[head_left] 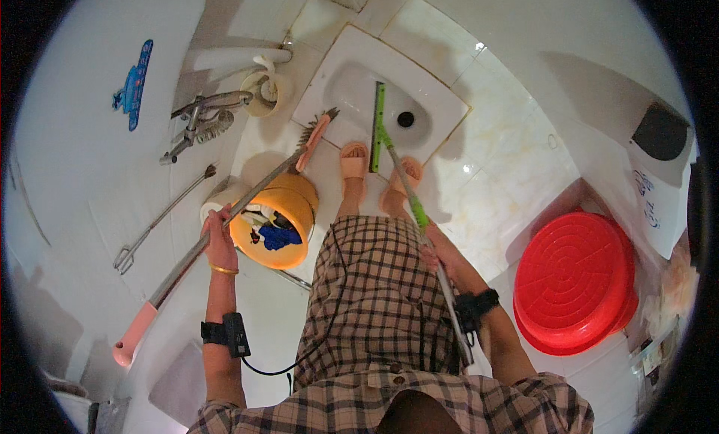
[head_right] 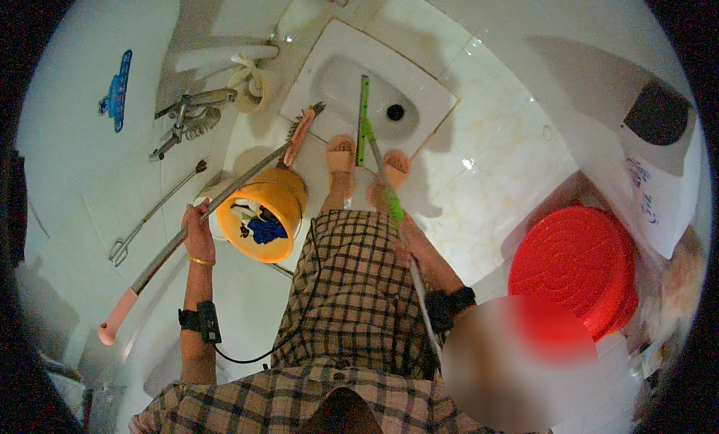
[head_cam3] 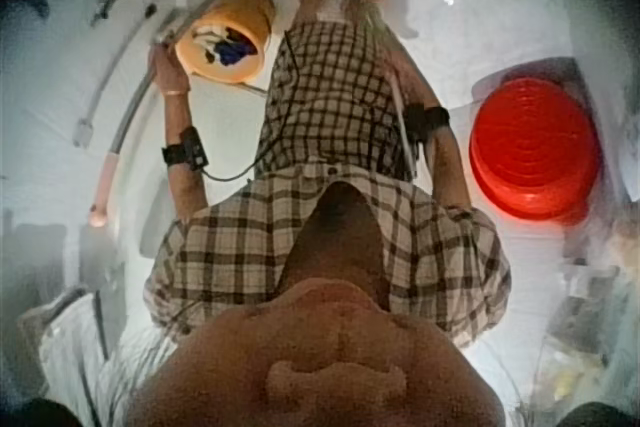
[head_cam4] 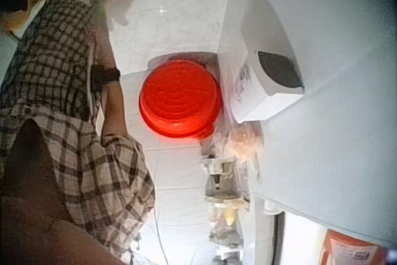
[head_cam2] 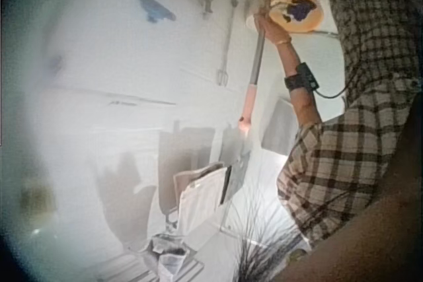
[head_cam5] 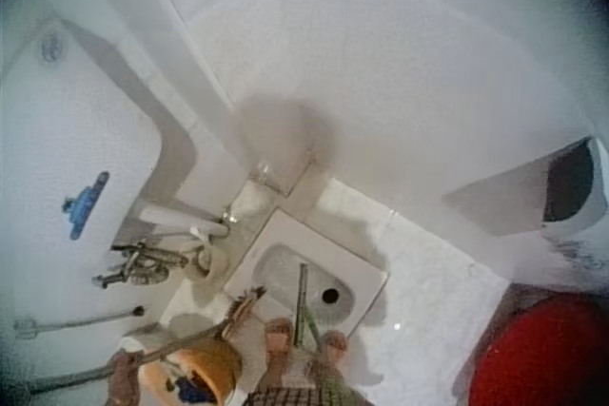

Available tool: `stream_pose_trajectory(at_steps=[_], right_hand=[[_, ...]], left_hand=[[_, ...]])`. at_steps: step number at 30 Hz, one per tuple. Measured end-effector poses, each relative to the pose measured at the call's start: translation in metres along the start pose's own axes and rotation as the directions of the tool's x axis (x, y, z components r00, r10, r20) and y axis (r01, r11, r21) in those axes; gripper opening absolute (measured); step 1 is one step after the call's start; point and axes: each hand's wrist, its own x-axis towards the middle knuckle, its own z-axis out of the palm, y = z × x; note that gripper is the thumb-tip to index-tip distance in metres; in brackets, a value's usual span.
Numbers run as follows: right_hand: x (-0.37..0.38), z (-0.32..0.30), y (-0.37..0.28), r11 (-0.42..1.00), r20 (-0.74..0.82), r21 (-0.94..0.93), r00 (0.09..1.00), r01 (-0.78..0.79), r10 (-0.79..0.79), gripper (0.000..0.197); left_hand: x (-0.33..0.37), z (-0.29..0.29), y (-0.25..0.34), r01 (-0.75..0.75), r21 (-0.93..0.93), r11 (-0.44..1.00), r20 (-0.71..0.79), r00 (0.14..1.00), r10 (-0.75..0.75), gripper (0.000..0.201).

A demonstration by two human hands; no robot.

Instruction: The person cleans a bathroom floor and fixtures, using a squeegee, a brush, and a hand sprayer to scrub a squat toilet and sweep water across the tiles. They then carry a bucket of laundry to a balcony area, handle clothes on a drying rack, and walk into an adjacent room.

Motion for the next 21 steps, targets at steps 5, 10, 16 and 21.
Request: stream_pose_trajectory(at_steps=[5, 10, 16, 21], right_hand=[[-0.079, -0.019, -0.016, 0.859, -0.261, -0.500, 0.927, 0.109, -0.270, 0.052], [-0.093, -0.072, -0.061, 0.715, -0.457, -0.693, 0.707, 0.098, -0.540, 0.055], [0.025, -0.087, -0.088, 0.559, -0.417, -0.828, 0.700, -0.031, -0.580, 0.054], [0.045, -0.003, -0.020, 0.483, -0.252, -0.874, 0.898, -0.051, -0.361, 0.050]], left_hand=[[0.001, -0.004, 0.000, -0.021, -0.019, 1.000, 0.032, 0.999, 0.021, 0.030], [0.006, -0.011, -0.008, -0.010, -0.079, 0.997, 0.037, 0.999, 0.012, 0.029], [0.007, 0.000, -0.001, -0.020, 0.031, 0.999, 0.056, 0.998, 0.018, 0.031], [0.009, -0.012, -0.007, -0.058, 0.032, 0.998, 0.080, 0.995, 0.056, 0.030]])
